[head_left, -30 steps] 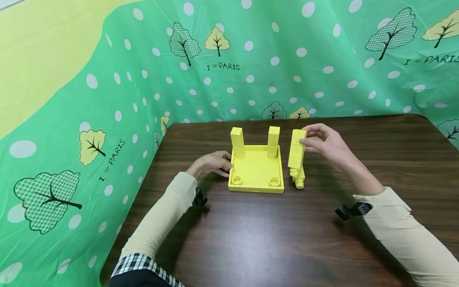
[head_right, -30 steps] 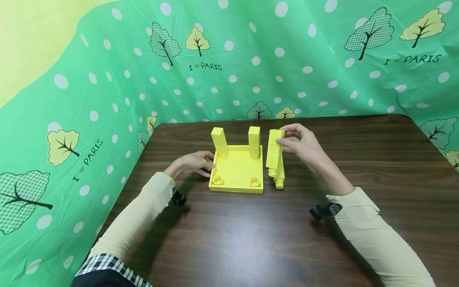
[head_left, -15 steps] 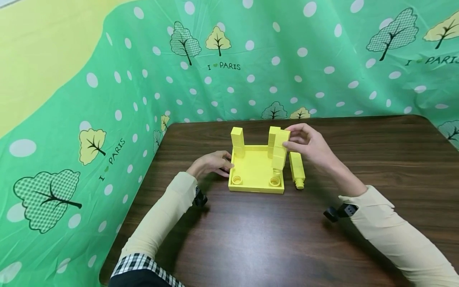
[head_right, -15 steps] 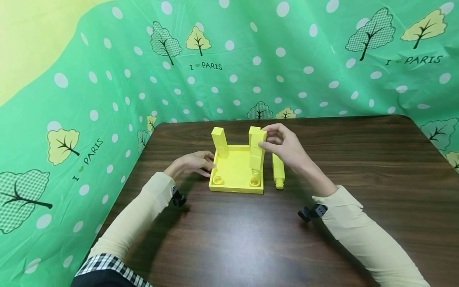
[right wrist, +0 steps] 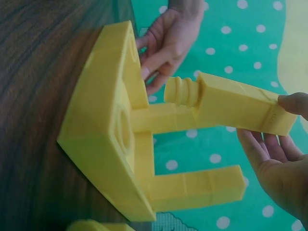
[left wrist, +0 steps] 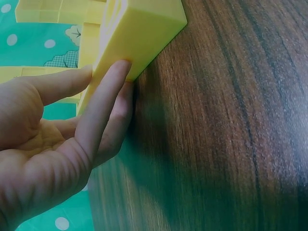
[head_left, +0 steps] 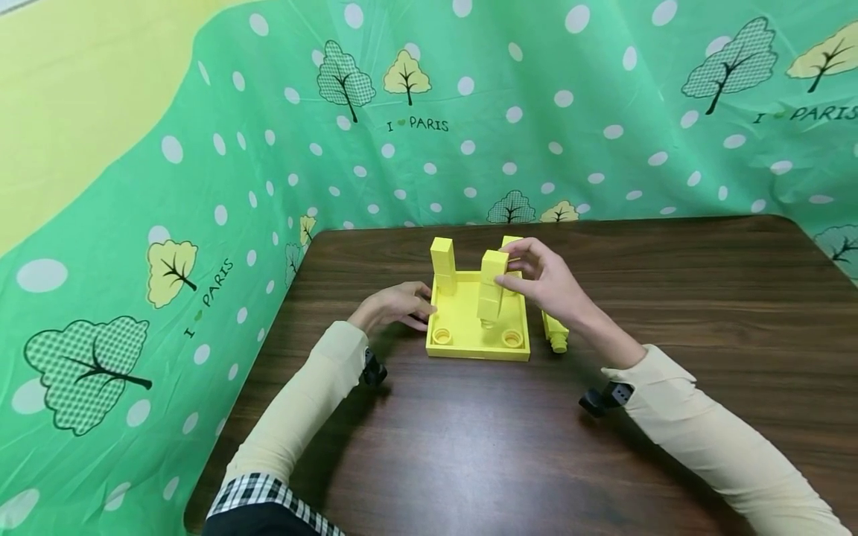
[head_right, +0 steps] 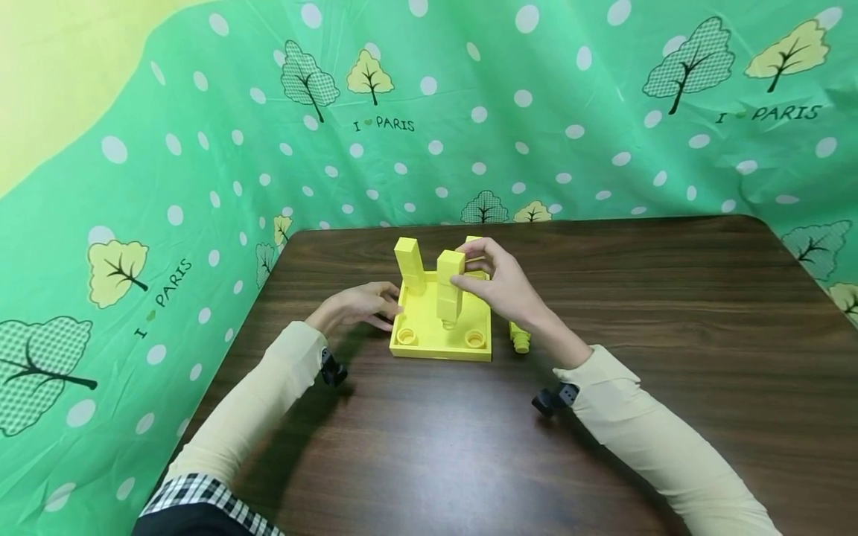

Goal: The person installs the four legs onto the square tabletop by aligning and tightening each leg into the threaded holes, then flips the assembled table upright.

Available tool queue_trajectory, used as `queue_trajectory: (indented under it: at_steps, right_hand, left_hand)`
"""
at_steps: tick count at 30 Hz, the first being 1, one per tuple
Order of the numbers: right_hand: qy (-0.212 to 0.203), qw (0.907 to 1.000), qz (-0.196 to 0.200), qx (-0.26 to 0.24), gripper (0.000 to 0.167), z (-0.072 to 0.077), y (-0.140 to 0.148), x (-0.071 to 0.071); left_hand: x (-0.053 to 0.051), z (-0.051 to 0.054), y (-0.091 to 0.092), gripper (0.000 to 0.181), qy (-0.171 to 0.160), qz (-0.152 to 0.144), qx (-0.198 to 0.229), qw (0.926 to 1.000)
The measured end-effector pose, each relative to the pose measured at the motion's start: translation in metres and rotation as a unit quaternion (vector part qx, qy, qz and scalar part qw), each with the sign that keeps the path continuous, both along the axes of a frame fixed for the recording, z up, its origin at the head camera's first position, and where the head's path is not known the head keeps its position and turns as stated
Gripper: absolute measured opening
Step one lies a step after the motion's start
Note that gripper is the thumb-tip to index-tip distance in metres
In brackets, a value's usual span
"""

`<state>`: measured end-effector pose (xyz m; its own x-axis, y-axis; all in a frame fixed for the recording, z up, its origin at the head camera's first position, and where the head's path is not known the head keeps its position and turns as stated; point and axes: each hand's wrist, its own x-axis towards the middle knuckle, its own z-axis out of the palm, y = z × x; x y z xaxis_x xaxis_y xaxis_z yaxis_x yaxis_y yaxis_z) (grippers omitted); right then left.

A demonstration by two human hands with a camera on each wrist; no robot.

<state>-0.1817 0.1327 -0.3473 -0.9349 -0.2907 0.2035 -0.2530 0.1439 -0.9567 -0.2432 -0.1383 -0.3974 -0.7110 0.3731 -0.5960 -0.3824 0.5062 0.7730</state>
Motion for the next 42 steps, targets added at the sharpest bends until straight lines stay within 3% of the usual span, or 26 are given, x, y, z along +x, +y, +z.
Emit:
queue_trajectory:
  at_steps: [10,18,26,34,42]
  right_hand:
    - [-0.006,0.9995,0.027,-0.013,0.043,-0.018,-0.027,0.0]
    - [0.012,0.9971,0.062,-0.044,0.042,-0.027,-0.048,0.001]
    - [0.005,0.9944,0.085,-0.061,0.042,-0.031,-0.064,0.002]
    - [0.01,0.9956,0.091,-0.016,0.043,-0.034,-0.07,0.006]
    - [0.067,0.993,0.091,0.033,0.042,-0.04,-0.07,0.008]
  left_hand:
    - [0.0,0.0,-0.001,0.047,0.005,0.0,-0.002,1.0]
    - [0.0,0.0,0.001,0.046,0.005,-0.005,0.002,1.0]
    - [0.001,0.0,-0.001,0.048,0.007,-0.003,0.007,0.9999]
    - [0.001,-0.003,-0.001,0.049,0.007,0.004,0.022,0.9997]
    - [0.001,-0.004,-0.002,0.048,0.008,0.007,0.024,0.9996]
